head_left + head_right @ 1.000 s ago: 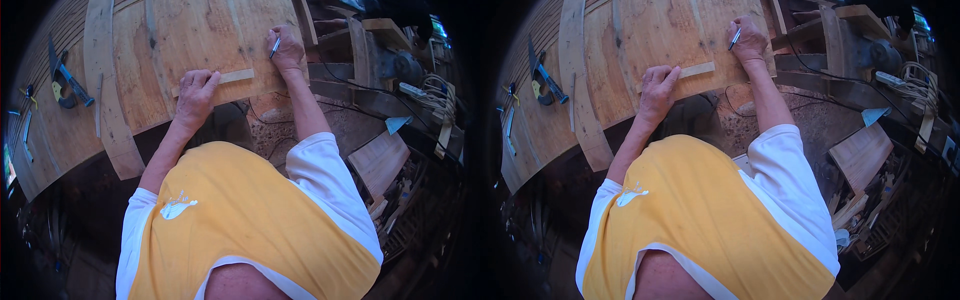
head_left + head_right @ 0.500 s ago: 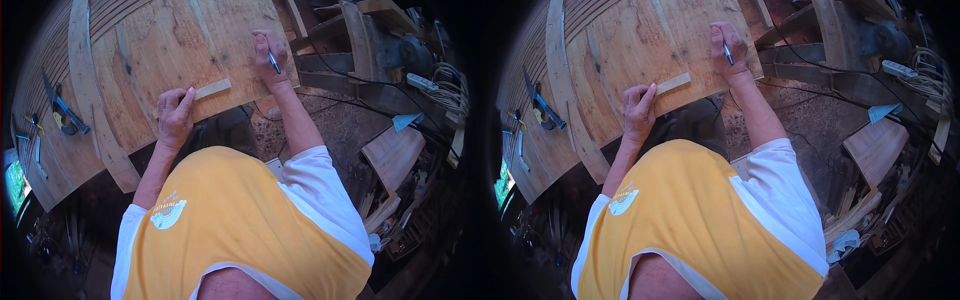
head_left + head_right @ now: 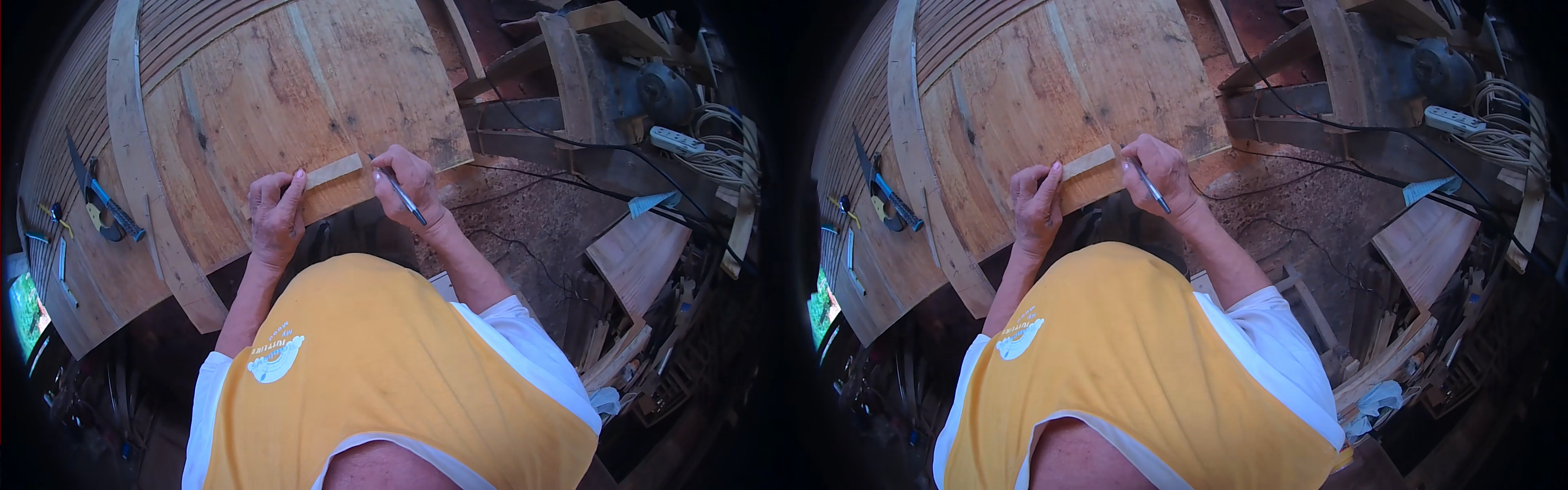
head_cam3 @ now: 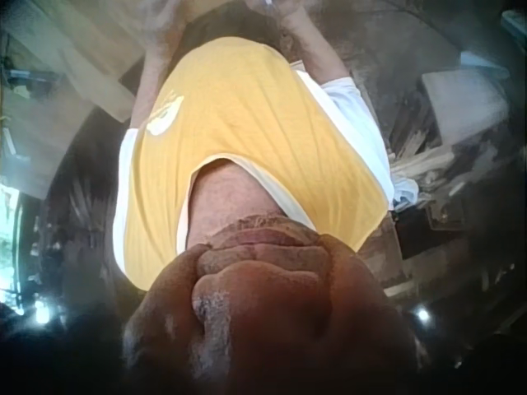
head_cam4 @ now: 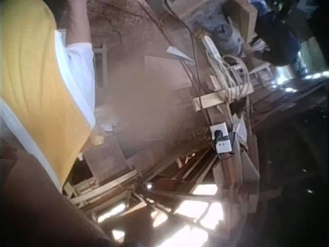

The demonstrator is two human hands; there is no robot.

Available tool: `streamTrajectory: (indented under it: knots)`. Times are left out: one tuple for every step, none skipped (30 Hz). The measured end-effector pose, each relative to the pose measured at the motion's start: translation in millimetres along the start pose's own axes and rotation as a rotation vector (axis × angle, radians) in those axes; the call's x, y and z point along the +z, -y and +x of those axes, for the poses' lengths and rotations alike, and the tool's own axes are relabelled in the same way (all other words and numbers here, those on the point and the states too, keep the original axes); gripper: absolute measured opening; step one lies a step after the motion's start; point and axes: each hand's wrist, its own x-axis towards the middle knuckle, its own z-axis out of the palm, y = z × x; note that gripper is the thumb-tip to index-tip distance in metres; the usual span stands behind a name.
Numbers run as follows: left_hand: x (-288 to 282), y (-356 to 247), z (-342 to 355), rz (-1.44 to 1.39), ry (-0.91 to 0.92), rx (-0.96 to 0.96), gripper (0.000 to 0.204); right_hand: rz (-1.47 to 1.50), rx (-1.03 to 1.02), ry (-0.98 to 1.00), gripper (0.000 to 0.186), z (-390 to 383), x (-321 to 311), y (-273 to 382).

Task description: The person marks a wooden board using a wooden stick and a pen, then hammers nails into the wooden board using a hammer.

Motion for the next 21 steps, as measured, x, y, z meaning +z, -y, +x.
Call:
streamTrajectory:
  knots:
    - [0, 0, 1, -0.007, -0.009, 0.006, 0.046, 0.011, 0.02, -0.008, 0.014, 1, 0, 0]
    - [0, 0, 1, -0.014, -0.018, 0.012, 0.046, 0.018, 0.023, -0.001, 0.014, 1, -1, 1]
    - [0, 0, 1, -0.012, -0.015, 0.006, 0.046, 0.017, 0.026, 0.005, 0.013, 1, -2, 1]
    - [1, 0, 1, -0.012, -0.017, 0.008, 0.046, 0.016, 0.029, 0.012, 0.012, 1, -2, 0]
    - [1, 0, 0, -0.011, -0.019, 0.01, 0.045, 0.012, 0.041, 0.021, 0.012, 0, -2, -1]
    - [1, 1, 1, -0.01, -0.016, 0.006, 0.045, 0.015, 0.043, 0.025, 0.012, 0, -1, -1]
    - [2, 1, 0, -0.015, -0.017, 0.005, 0.046, 0.017, 0.063, 0.018, 0.012, 0, -1, -1]
    - [2, 1, 0, -0.021, -0.017, 0.005, 0.046, 0.019, 0.083, 0.01, 0.012, 0, 0, -1]
    - [1, 1, 0, -0.023, -0.014, 0.002, 0.046, 0.02, 0.087, 0.013, 0.012, 0, 1, 0]
    - [0, 1, 1, -0.018, -0.013, 0.005, 0.043, 0.051, 0.12, 0.0, 0.012, -1, 1, 0]
    - [-1, 0, 2, -0.014, -0.011, 0.009, 0.04, 0.081, 0.153, -0.014, 0.012, -1, 1, 1]
    - [-1, 0, 1, -0.014, -0.009, 0.006, 0.04, 0.083, 0.156, -0.011, 0.012, 0, 0, 1]
    - [-1, 1, 0, -0.009, -0.008, 0.0, 0.043, 0.087, 0.156, 0.03, 0.011, 1, -2, 0]
    - [-1, 1, 0, -0.004, -0.007, -0.005, 0.046, 0.09, 0.156, 0.071, 0.011, 3, -3, 0]
    - [0, 1, 0, -0.006, -0.004, -0.006, 0.046, 0.09, 0.16, 0.072, 0.011, 5, -2, 0]
    - [0, 1, 0, -0.01, -0.007, -0.004, 0.045, 0.075, 0.106, 0.08, 0.011, 8, -1, 1]
    - [1, 1, 0, -0.014, -0.01, -0.001, 0.044, 0.06, 0.051, 0.088, 0.01, 10, 0, 2]
    - [0, 1, 1, -0.013, -0.008, -0.003, 0.044, 0.062, 0.053, 0.09, 0.01, 11, 0, 2]
    - [0, 1, 0, -0.01, -0.01, -0.002, 0.043, 0.039, 0.044, 0.1, 0.01, 12, 0, 3]
    - [0, 1, 0, -0.007, -0.012, -0.001, 0.042, 0.017, 0.035, 0.11, 0.01, 13, 0, 3]
    - [0, 1, 0, -0.008, -0.01, -0.003, 0.042, 0.018, 0.037, 0.112, 0.01, 13, -1, 3]
